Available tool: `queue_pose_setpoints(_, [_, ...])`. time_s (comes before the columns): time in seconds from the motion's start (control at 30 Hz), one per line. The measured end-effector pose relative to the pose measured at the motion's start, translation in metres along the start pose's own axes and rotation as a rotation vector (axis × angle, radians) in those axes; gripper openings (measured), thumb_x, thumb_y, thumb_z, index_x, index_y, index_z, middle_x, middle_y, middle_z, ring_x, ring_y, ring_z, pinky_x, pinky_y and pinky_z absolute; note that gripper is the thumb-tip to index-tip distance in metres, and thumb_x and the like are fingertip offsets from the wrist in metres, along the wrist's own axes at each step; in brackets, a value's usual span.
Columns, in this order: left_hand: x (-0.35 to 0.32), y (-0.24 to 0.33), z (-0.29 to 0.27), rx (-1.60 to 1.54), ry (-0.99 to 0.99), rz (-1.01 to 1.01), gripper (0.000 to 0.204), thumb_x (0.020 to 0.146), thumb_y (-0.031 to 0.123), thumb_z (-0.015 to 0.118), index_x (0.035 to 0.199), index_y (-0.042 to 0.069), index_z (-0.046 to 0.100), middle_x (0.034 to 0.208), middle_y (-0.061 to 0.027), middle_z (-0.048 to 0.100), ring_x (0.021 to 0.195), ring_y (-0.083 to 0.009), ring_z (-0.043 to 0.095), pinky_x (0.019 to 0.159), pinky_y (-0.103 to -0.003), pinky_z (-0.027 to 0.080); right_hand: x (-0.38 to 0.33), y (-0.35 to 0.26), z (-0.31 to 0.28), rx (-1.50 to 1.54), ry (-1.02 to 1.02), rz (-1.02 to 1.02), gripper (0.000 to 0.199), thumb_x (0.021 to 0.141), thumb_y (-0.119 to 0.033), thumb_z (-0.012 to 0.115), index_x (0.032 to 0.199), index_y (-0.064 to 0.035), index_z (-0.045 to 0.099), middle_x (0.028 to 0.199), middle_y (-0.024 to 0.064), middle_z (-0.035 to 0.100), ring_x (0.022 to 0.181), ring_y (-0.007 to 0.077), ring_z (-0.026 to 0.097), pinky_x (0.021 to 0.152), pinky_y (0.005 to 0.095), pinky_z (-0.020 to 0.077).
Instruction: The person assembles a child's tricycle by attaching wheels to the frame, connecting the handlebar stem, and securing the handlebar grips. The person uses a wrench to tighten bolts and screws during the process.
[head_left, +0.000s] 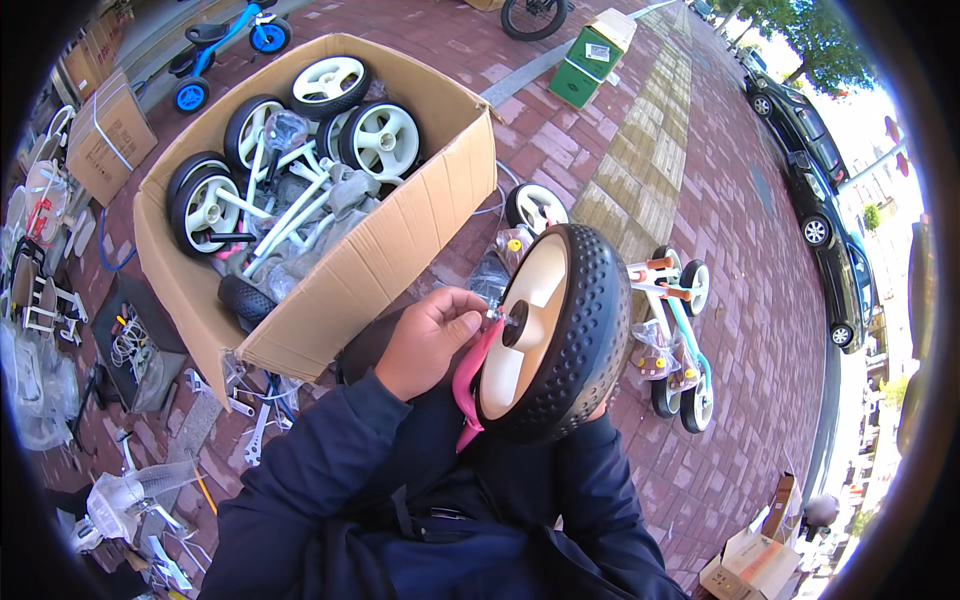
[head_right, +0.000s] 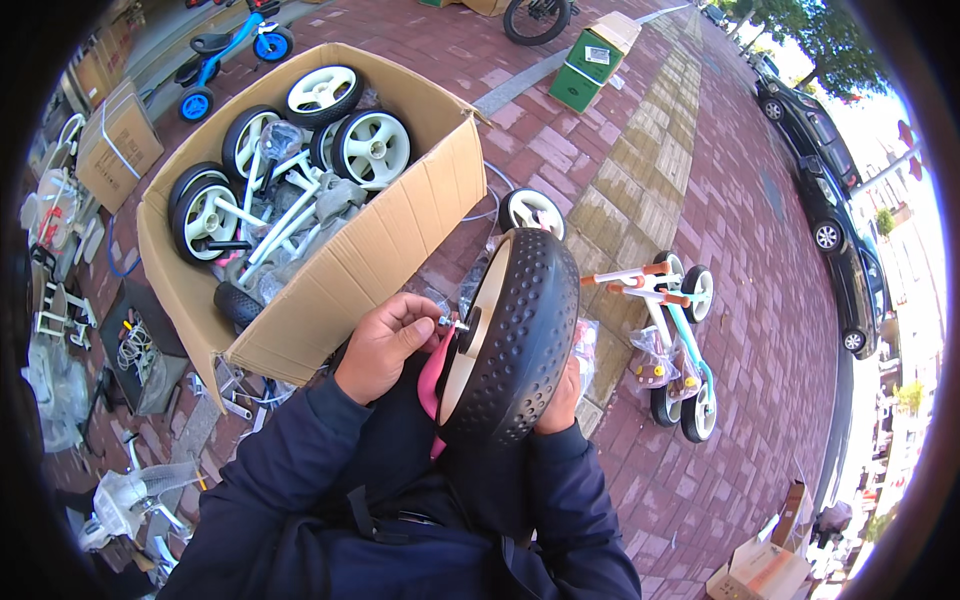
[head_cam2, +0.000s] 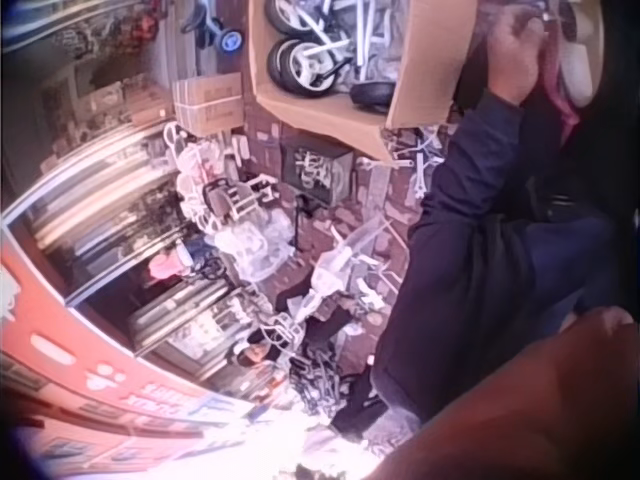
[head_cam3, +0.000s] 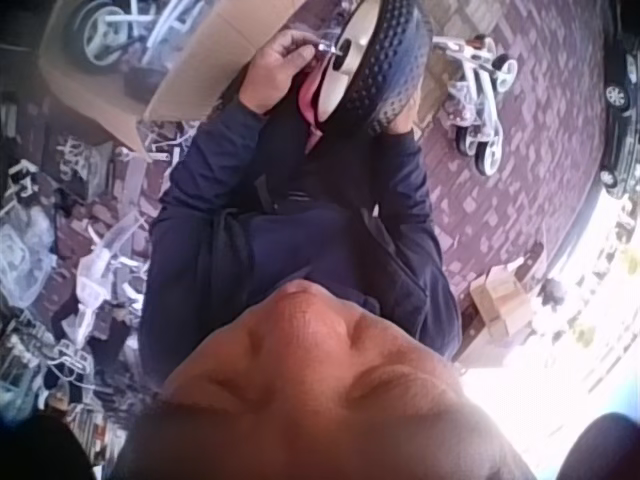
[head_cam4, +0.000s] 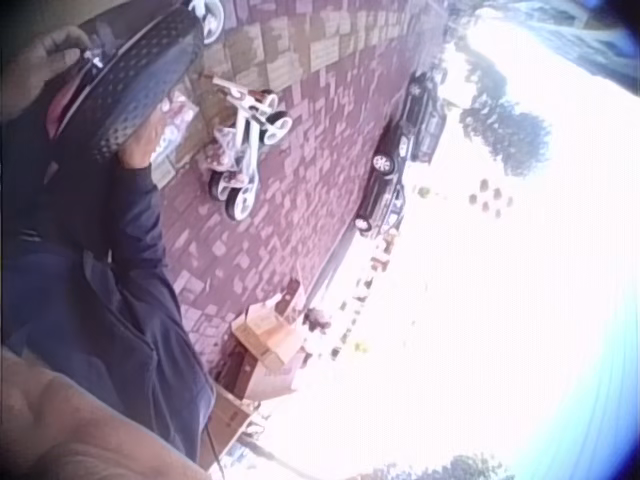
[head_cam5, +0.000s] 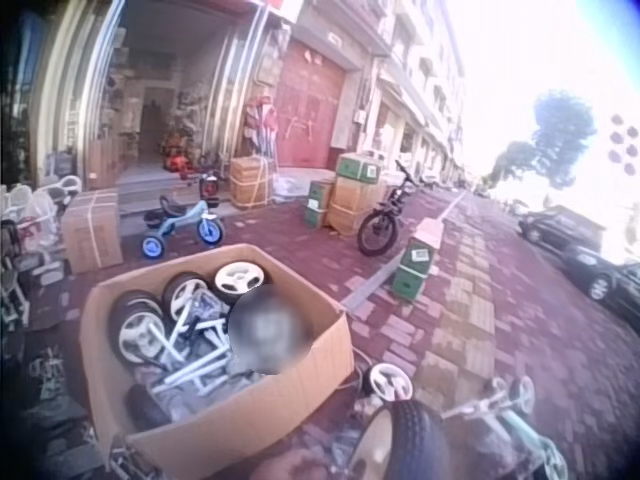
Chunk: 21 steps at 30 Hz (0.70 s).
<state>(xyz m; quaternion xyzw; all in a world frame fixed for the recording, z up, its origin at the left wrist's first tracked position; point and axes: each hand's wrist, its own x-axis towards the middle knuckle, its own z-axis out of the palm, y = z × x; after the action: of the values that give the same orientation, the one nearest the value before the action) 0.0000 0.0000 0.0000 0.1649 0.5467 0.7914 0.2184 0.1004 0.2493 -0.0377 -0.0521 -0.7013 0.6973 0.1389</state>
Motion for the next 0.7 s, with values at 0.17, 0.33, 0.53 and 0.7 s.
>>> queue_pose_setpoints(0.17, [0.003, 0.010, 0.009, -0.229, -0.010, -0.282, 0.055, 0.106, 0.051, 0.043, 0.114, 0.000, 0.061, 0.094, -0.0070, 0.066, 0.083, -0.0148, 0.065, 0.084, -0.027, 0.053, -0.008, 0.014, 0.010, 0.513, 0.153, 0.224, 0.026, 0.096, -0.008, 0.054, 0.111, 0.0050, 0.069, 0.109, 0.0114, 0.072, 0.092, 0.0211, 0.070, 0.081, 0.0313, 0.0556])
queue_pose_setpoints(0.33, [0.003, -0.001, 0.035, -0.080, 0.091, -0.308, 0.063, 0.106, 0.051, 0.037, 0.070, 0.004, 0.061, 0.056, -0.0041, 0.053, 0.048, -0.0122, 0.046, 0.050, -0.027, 0.036, -0.008, 0.017, 0.000, -0.746, 0.113, -0.396, 0.028, 0.097, -0.009, 0.054, 0.118, 0.0048, 0.067, 0.112, 0.0114, 0.072, 0.093, 0.0223, 0.070, 0.083, 0.0325, 0.0559])
queue_pose_setpoints(0.53, [-0.002, -0.013, 0.041, 0.045, 0.205, -0.152, 0.052, 0.103, 0.036, 0.044, 0.071, -0.003, 0.059, 0.061, -0.0081, 0.058, 0.056, -0.0178, 0.057, 0.055, -0.032, 0.043, -0.013, 0.015, 0.014, -0.325, 0.082, -0.221, 0.035, 0.100, -0.016, 0.048, 0.126, 0.0032, 0.060, 0.120, 0.0132, 0.067, 0.101, 0.0248, 0.067, 0.088, 0.0360, 0.0551])
queue_pose_setpoints(0.7, [-0.004, -0.017, 0.034, -0.055, 0.141, -0.225, 0.045, 0.104, 0.032, 0.043, 0.082, -0.002, 0.063, 0.065, -0.0092, 0.062, 0.058, -0.0165, 0.059, 0.056, -0.031, 0.045, -0.008, 0.019, 0.025, 0.179, 0.095, 0.020, 0.042, 0.102, -0.023, 0.042, 0.133, 0.0017, 0.053, 0.128, 0.0150, 0.062, 0.108, 0.0271, 0.064, 0.092, 0.0391, 0.0542])
